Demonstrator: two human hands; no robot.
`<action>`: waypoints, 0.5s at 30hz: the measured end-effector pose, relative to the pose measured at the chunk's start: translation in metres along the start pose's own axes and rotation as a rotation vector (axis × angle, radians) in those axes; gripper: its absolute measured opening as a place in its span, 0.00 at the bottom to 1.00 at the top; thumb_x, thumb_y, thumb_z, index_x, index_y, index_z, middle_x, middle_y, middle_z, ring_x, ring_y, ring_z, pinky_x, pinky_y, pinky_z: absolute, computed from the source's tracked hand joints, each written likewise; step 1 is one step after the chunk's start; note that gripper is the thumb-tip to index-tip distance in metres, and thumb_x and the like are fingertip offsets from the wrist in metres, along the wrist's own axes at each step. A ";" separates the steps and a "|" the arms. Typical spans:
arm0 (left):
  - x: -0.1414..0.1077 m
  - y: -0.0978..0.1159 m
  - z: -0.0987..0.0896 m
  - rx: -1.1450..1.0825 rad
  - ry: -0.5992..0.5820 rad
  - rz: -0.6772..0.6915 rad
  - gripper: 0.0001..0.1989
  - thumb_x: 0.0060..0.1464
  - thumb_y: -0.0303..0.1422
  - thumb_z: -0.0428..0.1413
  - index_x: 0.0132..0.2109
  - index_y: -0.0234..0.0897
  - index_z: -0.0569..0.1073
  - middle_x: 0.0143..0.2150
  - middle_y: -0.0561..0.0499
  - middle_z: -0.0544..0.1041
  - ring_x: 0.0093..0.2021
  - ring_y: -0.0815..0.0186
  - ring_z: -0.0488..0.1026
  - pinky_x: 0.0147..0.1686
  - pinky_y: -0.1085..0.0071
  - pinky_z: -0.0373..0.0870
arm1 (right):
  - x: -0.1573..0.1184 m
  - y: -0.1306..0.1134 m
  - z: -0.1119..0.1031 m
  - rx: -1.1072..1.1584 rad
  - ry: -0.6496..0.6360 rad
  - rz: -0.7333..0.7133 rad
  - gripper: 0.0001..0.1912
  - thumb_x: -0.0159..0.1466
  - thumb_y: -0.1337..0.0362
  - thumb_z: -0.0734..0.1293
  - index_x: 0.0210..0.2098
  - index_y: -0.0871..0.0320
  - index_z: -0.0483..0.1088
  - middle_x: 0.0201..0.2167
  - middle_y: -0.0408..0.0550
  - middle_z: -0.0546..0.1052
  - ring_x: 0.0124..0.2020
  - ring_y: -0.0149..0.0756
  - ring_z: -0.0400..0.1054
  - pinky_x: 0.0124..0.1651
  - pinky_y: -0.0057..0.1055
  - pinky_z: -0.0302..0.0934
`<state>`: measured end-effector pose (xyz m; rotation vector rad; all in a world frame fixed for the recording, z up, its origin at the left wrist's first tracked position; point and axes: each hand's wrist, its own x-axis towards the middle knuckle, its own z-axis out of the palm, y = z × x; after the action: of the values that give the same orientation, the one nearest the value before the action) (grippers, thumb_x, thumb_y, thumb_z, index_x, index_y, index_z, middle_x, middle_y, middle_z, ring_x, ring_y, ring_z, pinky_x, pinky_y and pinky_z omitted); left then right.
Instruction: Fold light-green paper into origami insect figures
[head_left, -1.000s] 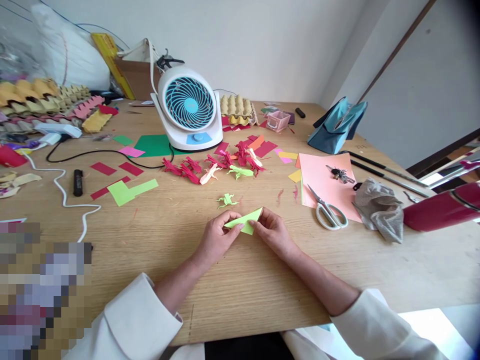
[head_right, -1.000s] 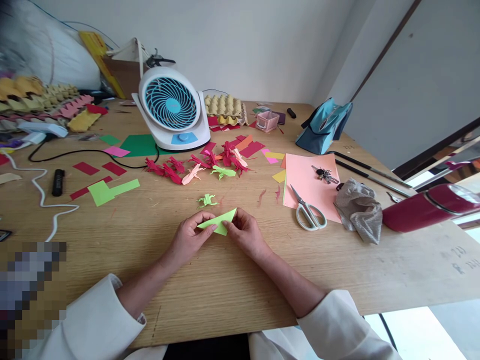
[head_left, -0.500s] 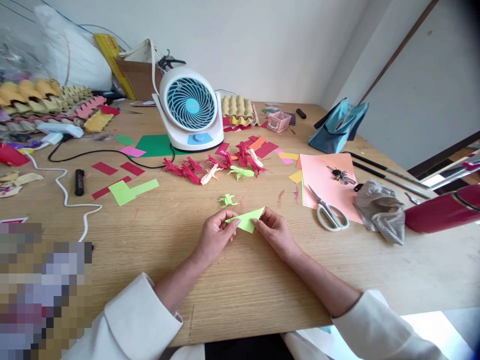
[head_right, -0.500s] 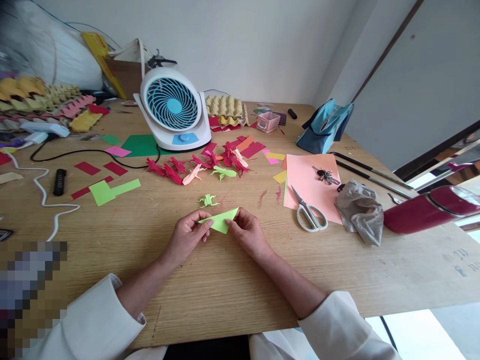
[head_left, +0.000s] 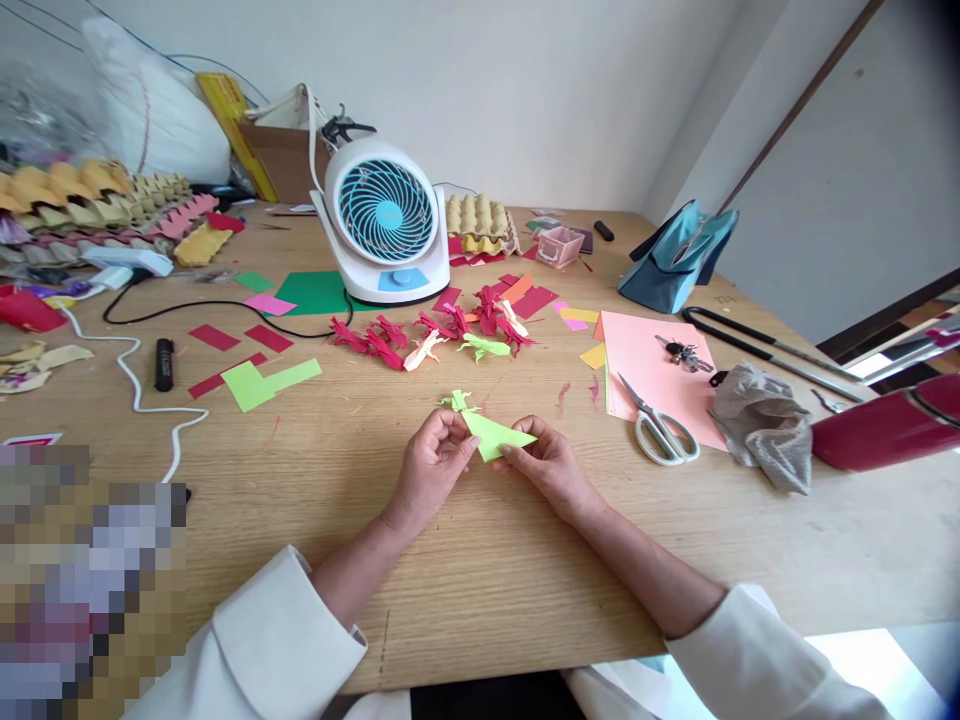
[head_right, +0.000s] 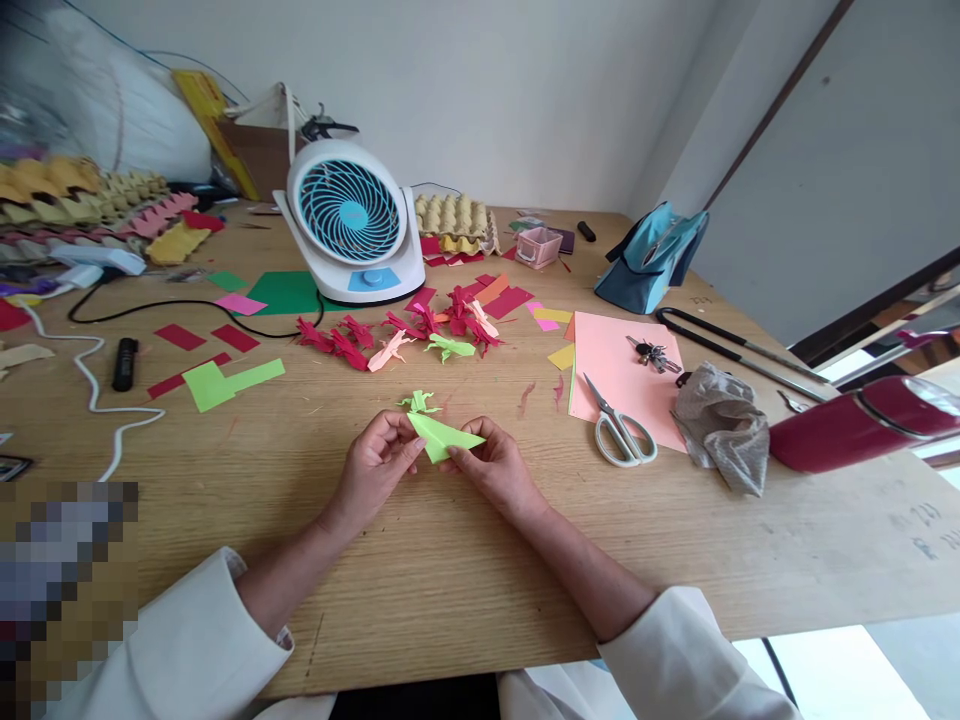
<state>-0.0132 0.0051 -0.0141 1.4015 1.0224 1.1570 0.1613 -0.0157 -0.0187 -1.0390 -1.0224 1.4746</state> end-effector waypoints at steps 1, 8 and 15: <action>0.000 -0.001 0.000 0.010 0.001 0.001 0.11 0.54 0.36 0.60 0.40 0.36 0.67 0.34 0.52 0.72 0.32 0.70 0.71 0.24 0.79 0.69 | 0.000 0.000 0.000 -0.009 -0.005 -0.005 0.24 0.50 0.50 0.77 0.32 0.54 0.62 0.24 0.39 0.75 0.24 0.33 0.73 0.34 0.32 0.68; -0.001 -0.002 -0.001 0.047 -0.020 0.002 0.11 0.55 0.37 0.59 0.43 0.36 0.69 0.37 0.50 0.75 0.33 0.68 0.72 0.26 0.77 0.70 | 0.000 -0.003 -0.002 -0.081 -0.010 -0.059 0.22 0.51 0.51 0.77 0.33 0.56 0.66 0.26 0.39 0.72 0.25 0.30 0.70 0.32 0.29 0.66; -0.002 -0.003 0.000 0.161 -0.049 0.025 0.08 0.55 0.35 0.57 0.38 0.35 0.70 0.34 0.51 0.75 0.31 0.69 0.72 0.28 0.77 0.69 | 0.000 0.001 0.000 -0.080 -0.024 -0.123 0.21 0.53 0.53 0.76 0.37 0.54 0.65 0.33 0.41 0.70 0.29 0.30 0.68 0.32 0.29 0.68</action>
<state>-0.0136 0.0036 -0.0173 1.5656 1.0858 1.0720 0.1614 -0.0160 -0.0196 -0.9987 -1.1506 1.3586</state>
